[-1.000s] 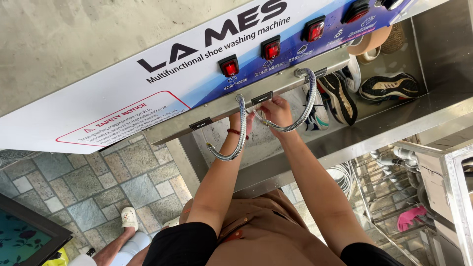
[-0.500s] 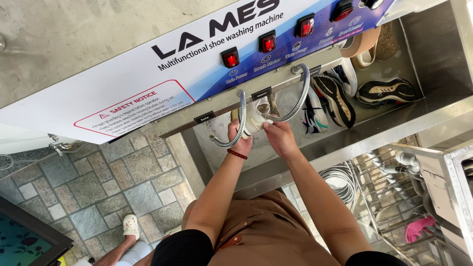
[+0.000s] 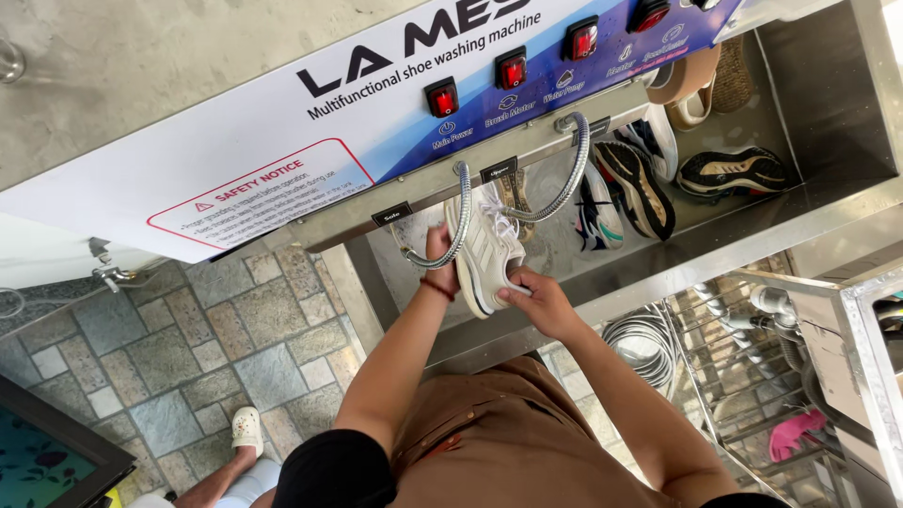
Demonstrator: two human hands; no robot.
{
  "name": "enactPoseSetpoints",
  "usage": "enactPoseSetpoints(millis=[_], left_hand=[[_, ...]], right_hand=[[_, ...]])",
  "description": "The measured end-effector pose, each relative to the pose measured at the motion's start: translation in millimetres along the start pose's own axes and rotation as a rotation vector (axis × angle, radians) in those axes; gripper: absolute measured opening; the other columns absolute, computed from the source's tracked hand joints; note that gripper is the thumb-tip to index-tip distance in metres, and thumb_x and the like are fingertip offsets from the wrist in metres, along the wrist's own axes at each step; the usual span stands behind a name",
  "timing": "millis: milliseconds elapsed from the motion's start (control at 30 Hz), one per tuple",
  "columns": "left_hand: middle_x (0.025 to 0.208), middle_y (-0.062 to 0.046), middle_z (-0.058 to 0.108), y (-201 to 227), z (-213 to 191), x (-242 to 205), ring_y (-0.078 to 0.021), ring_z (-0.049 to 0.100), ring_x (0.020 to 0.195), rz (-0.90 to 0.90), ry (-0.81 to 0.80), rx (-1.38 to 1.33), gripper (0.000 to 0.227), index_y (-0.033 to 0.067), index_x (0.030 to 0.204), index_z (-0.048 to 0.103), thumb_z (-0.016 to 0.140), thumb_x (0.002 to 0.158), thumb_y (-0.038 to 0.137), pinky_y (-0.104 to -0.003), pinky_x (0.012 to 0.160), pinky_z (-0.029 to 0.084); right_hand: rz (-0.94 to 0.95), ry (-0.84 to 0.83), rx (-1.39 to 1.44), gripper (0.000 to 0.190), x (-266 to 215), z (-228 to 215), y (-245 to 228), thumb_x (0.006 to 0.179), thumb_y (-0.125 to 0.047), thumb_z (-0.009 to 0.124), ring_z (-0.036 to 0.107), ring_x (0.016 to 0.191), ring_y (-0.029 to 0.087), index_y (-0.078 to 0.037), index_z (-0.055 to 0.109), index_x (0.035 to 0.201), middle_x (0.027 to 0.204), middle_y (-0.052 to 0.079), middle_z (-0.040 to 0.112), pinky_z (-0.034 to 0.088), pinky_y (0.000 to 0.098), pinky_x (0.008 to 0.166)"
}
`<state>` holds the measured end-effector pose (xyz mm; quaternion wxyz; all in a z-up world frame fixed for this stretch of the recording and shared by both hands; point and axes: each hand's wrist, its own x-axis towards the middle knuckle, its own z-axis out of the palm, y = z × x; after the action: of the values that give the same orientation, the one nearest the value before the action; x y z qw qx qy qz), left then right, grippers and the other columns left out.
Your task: The person cleans a pair of white sneakers by hand at a shoe washing station, scrubbing the soles with water and a brush, then rinsing them and tying the laces.
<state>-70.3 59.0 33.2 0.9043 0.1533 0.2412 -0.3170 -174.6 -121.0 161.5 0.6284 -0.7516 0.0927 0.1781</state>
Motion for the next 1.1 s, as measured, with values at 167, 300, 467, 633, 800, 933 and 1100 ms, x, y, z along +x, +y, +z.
enactPoseSetpoints(millis=[167, 300, 467, 633, 800, 933, 1100], left_hand=[[0.118, -0.012, 0.070, -7, -32, 91, -0.0249, 0.068, 0.107, 0.205, 0.155, 0.112, 0.047, 0.0013, 0.130, 0.062, 0.052, 0.105, 0.040, -0.040, 0.097, 0.055], [0.123, -0.013, 0.066, -3, -71, 129, -0.0254, 0.066, 0.110, 0.394, 0.104, 0.077, 0.045, 0.0012, 0.132, 0.058, 0.055, 0.106, 0.038, -0.040, 0.097, 0.056], [0.133, -0.009, 0.060, -2, -80, 158, -0.0221, 0.060, 0.121, 0.506, 0.046, -0.013, 0.048, 0.0061, 0.139, 0.052, 0.056, 0.106, 0.040, -0.037, 0.106, 0.052], [0.134, -0.009, 0.059, 4, -78, 177, -0.0235, 0.059, 0.121, 0.408, 0.148, 0.105, 0.048, 0.0065, 0.140, 0.051, 0.056, 0.105, 0.039, -0.040, 0.106, 0.050], [0.133, -0.010, 0.060, 21, -87, 184, -0.0244, 0.060, 0.119, 0.393, 0.185, 0.091, 0.050, 0.0066, 0.139, 0.053, 0.055, 0.105, 0.043, -0.040, 0.104, 0.051], [0.132, -0.011, 0.061, 30, -88, 184, -0.0251, 0.062, 0.118, 0.364, 0.188, 0.085, 0.053, 0.0067, 0.138, 0.053, 0.054, 0.104, 0.046, -0.040, 0.102, 0.053], [0.130, -0.012, 0.062, 31, -63, 159, -0.0260, 0.063, 0.116, 0.319, 0.173, 0.084, 0.055, 0.0068, 0.137, 0.055, 0.053, 0.103, 0.050, -0.040, 0.100, 0.054]], right_hand=[[0.079, 0.116, -0.070, 0.024, 40, -8, 1, 0.096, -0.023, 0.074, 0.047, 0.075, 0.010, -0.001, 0.066, 0.093, 0.078, 0.006, 0.057, 0.044, 0.0281, 0.067], [-0.064, 0.153, 0.037, 0.027, 73, -7, -11, 0.096, -0.024, 0.071, 0.057, 0.085, 0.010, 0.000, 0.065, 0.107, 0.091, 0.008, 0.065, 0.050, 0.0303, 0.075], [-0.073, 0.225, -0.262, 0.021, 110, -23, -19, 0.097, -0.015, 0.075, 0.064, 0.078, 0.015, 0.003, 0.068, 0.103, 0.088, 0.014, 0.068, 0.052, 0.0342, 0.073], [-0.136, 0.241, -0.074, 0.016, 120, -23, -12, 0.097, -0.010, 0.070, 0.064, 0.082, 0.012, 0.003, 0.067, 0.106, 0.092, 0.009, 0.070, 0.054, 0.0278, 0.070], [-0.046, 0.195, 0.093, 0.023, 135, -18, -15, 0.097, -0.013, 0.066, 0.061, 0.076, 0.008, 0.001, 0.064, 0.115, 0.090, 0.005, 0.069, 0.051, 0.0242, 0.064], [0.039, 0.205, 0.071, 0.021, 148, -15, -12, 0.104, -0.015, 0.067, 0.051, 0.071, 0.010, 0.005, 0.068, 0.110, 0.082, 0.009, 0.065, 0.043, 0.0272, 0.060], [-0.147, 0.213, 0.059, 0.028, 132, -12, -25, 0.099, -0.014, 0.068, 0.059, 0.090, 0.014, 0.007, 0.066, 0.117, 0.101, 0.015, 0.068, 0.049, 0.0305, 0.077]])
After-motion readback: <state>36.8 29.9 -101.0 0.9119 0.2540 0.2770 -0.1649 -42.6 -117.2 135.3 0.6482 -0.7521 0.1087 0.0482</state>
